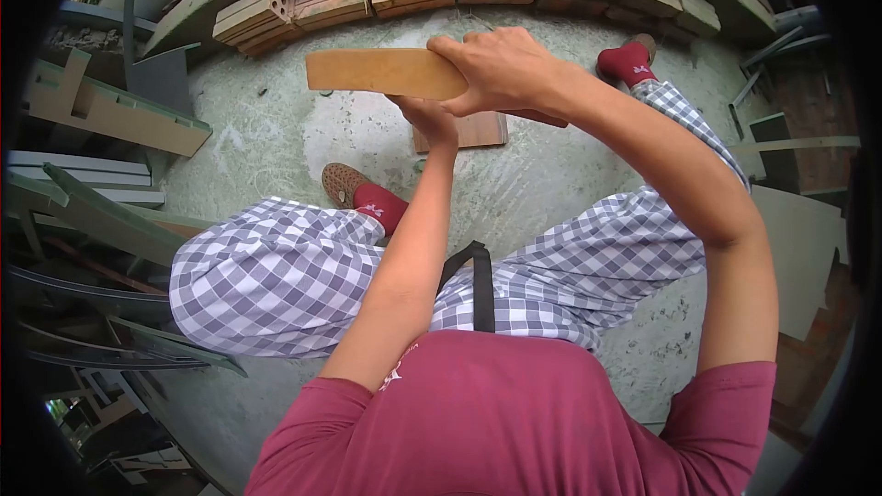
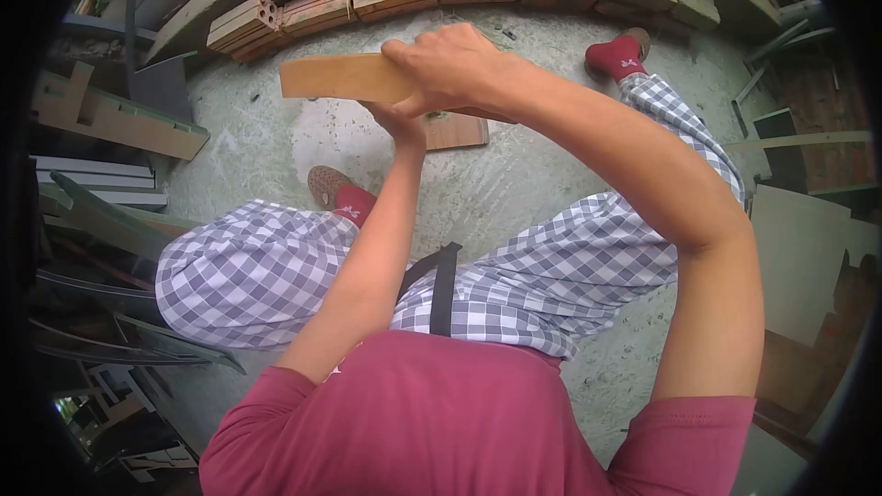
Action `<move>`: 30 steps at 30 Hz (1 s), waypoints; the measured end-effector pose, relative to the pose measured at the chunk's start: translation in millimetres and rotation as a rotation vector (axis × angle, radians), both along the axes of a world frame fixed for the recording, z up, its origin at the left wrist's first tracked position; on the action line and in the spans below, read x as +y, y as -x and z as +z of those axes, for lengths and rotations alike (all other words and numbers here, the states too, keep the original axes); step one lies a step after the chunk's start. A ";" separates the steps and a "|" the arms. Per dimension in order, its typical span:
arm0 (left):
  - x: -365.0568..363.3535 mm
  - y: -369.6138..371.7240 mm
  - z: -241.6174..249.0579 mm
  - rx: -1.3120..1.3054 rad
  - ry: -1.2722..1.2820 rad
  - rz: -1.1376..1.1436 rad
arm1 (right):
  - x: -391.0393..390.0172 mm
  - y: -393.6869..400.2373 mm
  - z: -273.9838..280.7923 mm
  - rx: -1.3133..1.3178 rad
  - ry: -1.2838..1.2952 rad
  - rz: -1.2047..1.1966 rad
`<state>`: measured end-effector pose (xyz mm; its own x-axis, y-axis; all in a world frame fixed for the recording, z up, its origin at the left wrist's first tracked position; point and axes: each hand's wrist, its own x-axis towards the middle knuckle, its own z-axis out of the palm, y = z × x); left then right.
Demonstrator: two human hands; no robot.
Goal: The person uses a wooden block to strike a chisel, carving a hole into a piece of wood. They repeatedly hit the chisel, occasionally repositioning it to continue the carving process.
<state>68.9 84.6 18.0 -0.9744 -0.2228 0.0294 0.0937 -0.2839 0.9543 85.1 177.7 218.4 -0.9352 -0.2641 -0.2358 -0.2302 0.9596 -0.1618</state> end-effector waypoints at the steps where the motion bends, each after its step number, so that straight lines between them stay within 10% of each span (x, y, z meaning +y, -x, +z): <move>1: 0.5 2.0 -3.2 0.044 0.119 0.066 | -1.8 5.2 9.0 0.030 0.045 -0.011; 6: -3.9 5.3 -27.6 -0.005 0.333 0.073 | -14.9 -1.7 18.6 0.273 0.379 0.013; 10: -3.9 -3.6 -6.8 0.104 0.232 0.032 | -9.1 10.6 6.7 -0.057 -0.039 0.050; 15: -1.6 -2.4 -37.5 -0.102 0.055 0.008 | -21.5 6.5 9.3 0.263 0.352 0.062; 23: -8.0 -2.1 -24.7 -0.072 -0.116 0.019 | -7.6 3.3 -18.5 -0.050 0.079 0.014; 30: -30.7 16.3 -37.8 -0.454 -0.247 0.274 | 11.2 -51.4 -24.3 -0.105 0.527 -0.603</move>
